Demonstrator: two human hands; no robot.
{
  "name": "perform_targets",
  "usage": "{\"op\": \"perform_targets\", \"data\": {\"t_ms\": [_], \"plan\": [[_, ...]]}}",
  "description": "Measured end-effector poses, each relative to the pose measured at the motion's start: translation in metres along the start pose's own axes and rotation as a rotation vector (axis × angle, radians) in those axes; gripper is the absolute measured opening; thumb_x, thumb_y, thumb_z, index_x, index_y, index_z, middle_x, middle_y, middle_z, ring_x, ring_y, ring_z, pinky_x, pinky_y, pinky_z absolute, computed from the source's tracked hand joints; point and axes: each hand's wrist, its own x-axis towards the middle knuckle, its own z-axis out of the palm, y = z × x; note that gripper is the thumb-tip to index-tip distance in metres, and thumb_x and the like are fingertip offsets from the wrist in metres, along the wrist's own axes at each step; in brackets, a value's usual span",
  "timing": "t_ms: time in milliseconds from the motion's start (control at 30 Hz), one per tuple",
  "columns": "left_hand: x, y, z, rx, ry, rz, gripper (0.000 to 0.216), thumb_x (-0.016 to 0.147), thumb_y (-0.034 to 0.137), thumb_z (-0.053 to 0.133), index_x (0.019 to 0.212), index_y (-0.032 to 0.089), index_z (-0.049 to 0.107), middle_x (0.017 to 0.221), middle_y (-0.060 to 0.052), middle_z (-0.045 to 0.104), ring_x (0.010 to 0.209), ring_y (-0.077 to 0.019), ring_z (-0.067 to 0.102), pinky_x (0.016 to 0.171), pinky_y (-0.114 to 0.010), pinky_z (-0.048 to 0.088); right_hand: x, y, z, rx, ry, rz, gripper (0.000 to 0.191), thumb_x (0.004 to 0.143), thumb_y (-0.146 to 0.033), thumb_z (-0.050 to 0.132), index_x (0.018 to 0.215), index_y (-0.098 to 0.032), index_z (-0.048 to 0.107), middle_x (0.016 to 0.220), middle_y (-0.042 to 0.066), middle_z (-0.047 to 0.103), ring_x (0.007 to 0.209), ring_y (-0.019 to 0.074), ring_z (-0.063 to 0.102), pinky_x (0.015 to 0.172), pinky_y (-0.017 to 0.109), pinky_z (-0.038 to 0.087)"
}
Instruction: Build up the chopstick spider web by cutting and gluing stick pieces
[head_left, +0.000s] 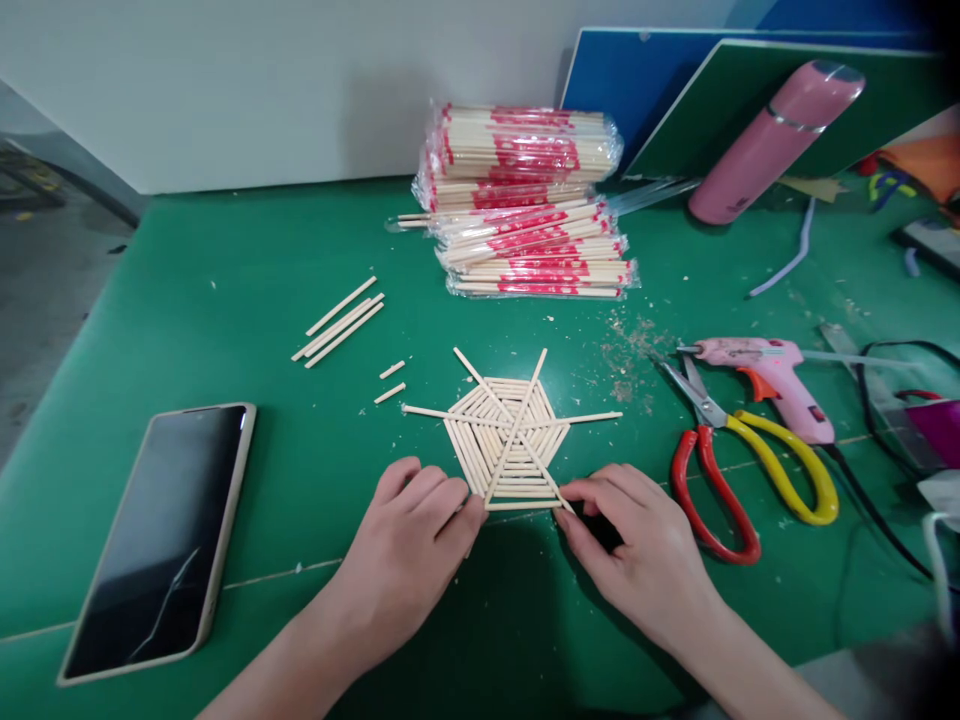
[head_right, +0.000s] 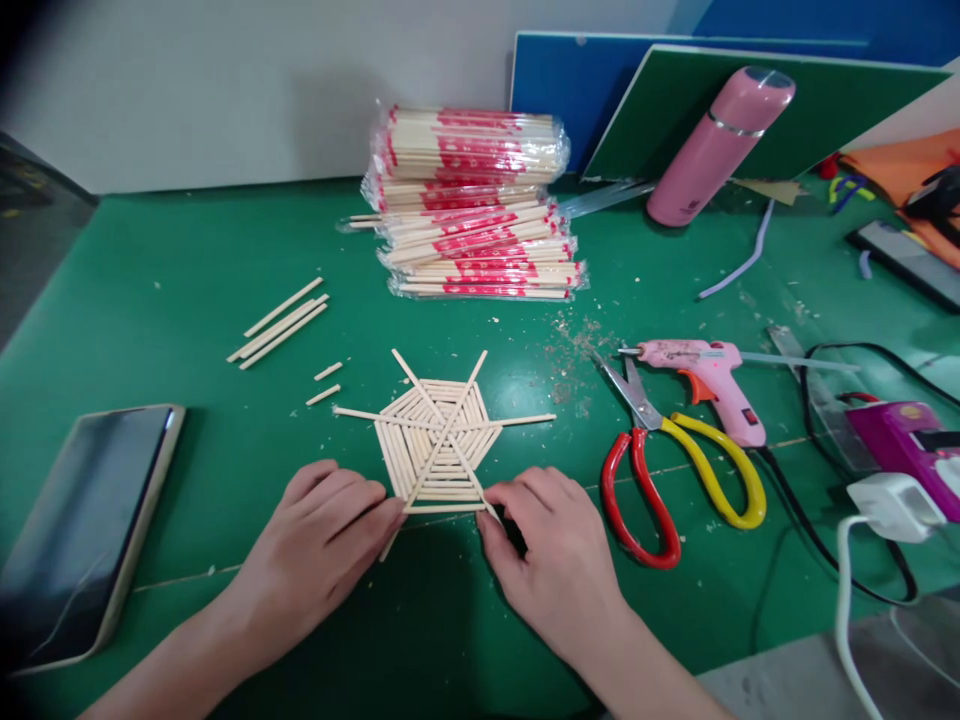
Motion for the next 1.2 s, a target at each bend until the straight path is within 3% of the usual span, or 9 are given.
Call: {"op": "perform_targets", "data": {"t_ms": [333, 600, 1200], "plan": [[-0.0004, -0.0013, 0.0020, -0.049, 0.096, -0.007, 0.028, 0.089, 0.017, 0.032, 0.076, 0.018, 0.057, 0.068, 0.001, 0.057, 0.065, -0.0130, 0.046, 0.074, -0.034, 0.029, 0.0005, 0.0001, -0.0002, -0.017, 0.004, 0.003, 0.013, 0.078, -0.023, 0.051, 0.083, -0.018, 0.062, 0.070, 0.003, 0.055, 0.065, 0.0147, 0.050, 0.059, 0.029, 0.039], [0.0009, -0.0010, 0.0003, -0.071, 0.018, 0.003, 0.024, 0.085, 0.012, 0.035, 0.079, 0.017, 0.057, 0.071, -0.002, 0.055, 0.066, -0.0147, 0.045, 0.071, -0.034, 0.031, 0.0012, 0.0001, 0.0008, -0.017, 0.001, 0.010, 0.012, 0.077, -0.022, 0.052, 0.083, -0.018, 0.062, 0.069, 0.002, 0.055, 0.065, 0.0149, 0.050, 0.060, 0.029, 0.039], [0.0044, -0.0025, -0.0022, -0.037, -0.031, 0.014, 0.025, 0.083, 0.010, 0.034, 0.080, 0.017, 0.058, 0.071, -0.002, 0.053, 0.065, -0.0152, 0.042, 0.067, -0.033, 0.032, 0.0007, 0.0010, 0.0016, -0.008, 0.015, 0.006, 0.012, 0.077, -0.022, 0.051, 0.081, -0.018, 0.062, 0.068, 0.003, 0.055, 0.064, 0.0148, 0.050, 0.058, 0.029, 0.039]]}}
